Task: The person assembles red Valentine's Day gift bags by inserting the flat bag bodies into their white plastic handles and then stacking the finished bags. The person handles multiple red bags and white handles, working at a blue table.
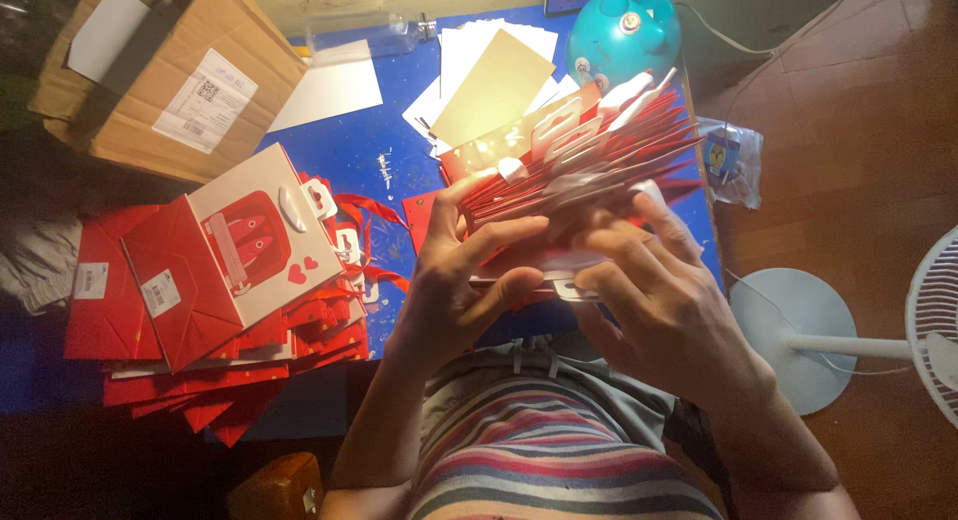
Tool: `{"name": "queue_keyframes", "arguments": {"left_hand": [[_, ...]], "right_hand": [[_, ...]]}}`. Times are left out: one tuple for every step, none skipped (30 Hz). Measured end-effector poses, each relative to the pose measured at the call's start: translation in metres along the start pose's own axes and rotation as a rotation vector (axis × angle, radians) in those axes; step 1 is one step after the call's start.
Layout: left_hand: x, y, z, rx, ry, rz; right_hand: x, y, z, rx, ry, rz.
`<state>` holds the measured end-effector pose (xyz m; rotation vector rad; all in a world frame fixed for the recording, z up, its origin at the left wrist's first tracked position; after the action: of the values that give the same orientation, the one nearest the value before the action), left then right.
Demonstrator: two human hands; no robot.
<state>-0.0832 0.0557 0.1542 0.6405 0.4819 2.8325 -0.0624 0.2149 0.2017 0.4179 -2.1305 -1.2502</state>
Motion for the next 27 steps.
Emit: {"name": "queue_keyframes", "arguments": {"left_hand": [[0.001,0.000,0.000,0.000,0.001,-0.001],[0.002,0.000,0.001,0.000,0.004,-0.001],[0.003,0.000,0.001,0.004,0.016,-0.002],[0.003,0.000,0.002,0.009,0.029,-0.003],[0.004,0.001,0.003,0.014,0.042,-0.005],[0.004,0.001,0.002,-0.005,0.083,-0.001],[0.005,0.000,0.002,-0.025,0.122,0.002],[0.006,-0.001,0.001,-0.045,0.160,0.003],[0.009,0.001,0.004,0.017,0.132,0.016],[0.010,0.003,0.008,0.076,0.104,0.027],[0.012,0.005,0.012,0.136,0.077,0.038],[0.013,0.005,0.011,0.140,0.100,0.023],[0.014,0.004,0.010,0.145,0.123,0.011],[0.014,0.004,0.008,0.151,0.149,-0.001],[0.014,0.004,0.010,0.162,0.139,0.006],[0.015,0.004,0.012,0.174,0.128,0.014],[0.015,0.004,0.013,0.185,0.115,0.022],[0.016,0.004,0.013,0.219,0.125,0.013],[0.016,0.003,0.012,0.251,0.134,0.002],[0.016,0.002,0.011,0.283,0.143,-0.011],[0.016,0.001,0.013,0.287,0.119,-0.011],[0.016,0.001,0.015,0.292,0.097,-0.011],[0.016,0.002,0.017,0.297,0.076,-0.008],[0.016,0.000,0.017,0.307,0.072,-0.022],[0.016,0.000,0.017,0.319,0.065,-0.035],[0.015,-0.001,0.018,0.330,0.058,-0.048],[0.015,-0.001,0.017,0.326,0.063,-0.056]], "right_hand": [[0.001,0.000,0.000,0.019,-0.006,0.002],[0.002,0.000,-0.001,0.037,-0.012,0.003],[0.003,0.000,-0.001,0.028,-0.021,-0.001],[0.004,0.001,-0.002,0.019,-0.030,-0.005],[0.005,0.001,-0.002,0.011,-0.039,-0.008],[0.006,0.000,-0.003,0.008,-0.033,-0.034],[0.007,0.000,-0.005,0.002,-0.027,-0.057],[0.007,0.000,-0.006,-0.003,-0.021,-0.079],[0.007,0.001,-0.008,0.036,-0.002,-0.089],[0.006,0.003,-0.010,0.075,0.015,-0.099],[0.005,0.005,-0.013,0.115,0.032,-0.110],[0.005,0.005,-0.014,0.124,0.036,-0.124],[0.004,0.006,-0.015,0.134,0.042,-0.139],[0.003,0.006,-0.016,0.146,0.049,-0.154],[0.001,0.005,-0.016,0.149,0.054,-0.172],[0.000,0.005,-0.016,0.152,0.059,-0.189],[-0.001,0.005,-0.016,0.153,0.064,-0.204],[-0.004,-0.004,-0.012,0.147,0.019,-0.305],[-0.008,-0.012,-0.008,0.141,-0.029,-0.405],[-0.012,-0.020,-0.005,0.134,-0.080,-0.504],[-0.010,-0.015,-0.007,0.166,-0.046,-0.442],[-0.008,-0.009,-0.010,0.199,-0.012,-0.380],[-0.006,-0.003,-0.013,0.231,0.024,-0.319],[-0.004,0.003,-0.015,0.246,0.048,-0.274],[-0.002,0.009,-0.017,0.261,0.075,-0.228],[0.000,0.017,-0.019,0.274,0.100,-0.180],[0.000,0.026,-0.016,0.259,0.056,-0.136]]}}
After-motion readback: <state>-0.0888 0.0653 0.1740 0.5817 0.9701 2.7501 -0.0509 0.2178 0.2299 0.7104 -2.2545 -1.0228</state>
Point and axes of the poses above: each hand's wrist, its own x-axis towards the middle knuckle, its own y-axis out of the back of the hand, z = x × y, the point moved 8 cm from there along x, towards the middle knuckle, and after that the axes turned 1 degree about -y, right-handed, at the moved point
